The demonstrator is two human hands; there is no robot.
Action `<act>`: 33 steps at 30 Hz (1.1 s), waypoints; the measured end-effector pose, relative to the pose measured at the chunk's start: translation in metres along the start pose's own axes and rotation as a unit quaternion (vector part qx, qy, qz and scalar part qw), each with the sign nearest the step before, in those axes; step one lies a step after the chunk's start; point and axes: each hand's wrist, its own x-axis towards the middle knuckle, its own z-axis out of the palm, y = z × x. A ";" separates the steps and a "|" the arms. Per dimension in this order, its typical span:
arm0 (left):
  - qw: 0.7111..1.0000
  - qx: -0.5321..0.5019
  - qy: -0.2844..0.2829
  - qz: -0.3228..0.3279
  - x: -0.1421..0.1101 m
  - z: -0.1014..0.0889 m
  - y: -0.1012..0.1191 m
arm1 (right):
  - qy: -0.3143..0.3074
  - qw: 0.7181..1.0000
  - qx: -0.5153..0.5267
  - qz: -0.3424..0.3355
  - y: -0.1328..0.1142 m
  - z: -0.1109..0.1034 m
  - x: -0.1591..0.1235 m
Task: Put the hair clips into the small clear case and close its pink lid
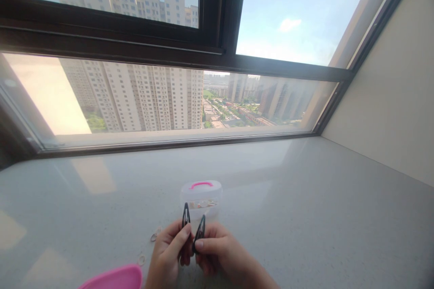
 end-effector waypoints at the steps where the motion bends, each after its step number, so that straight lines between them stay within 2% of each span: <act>1: 1.000 -0.003 0.000 -0.003 0.000 0.000 -0.001 | 0.000 1.000 0.001 0.001 0.000 0.000 0.000; 15: 1.000 -0.011 -0.007 -0.014 0.001 0.000 -0.001 | -0.001 1.000 0.013 0.009 0.000 0.000 0.000; 27: 0.999 -0.028 0.037 0.011 -0.003 0.007 0.003 | 0.020 1.000 0.014 0.018 0.000 -0.001 0.001; 33: 0.999 -0.039 0.027 -0.004 -0.003 0.009 0.005 | 0.022 1.000 0.017 0.015 0.001 -0.002 0.001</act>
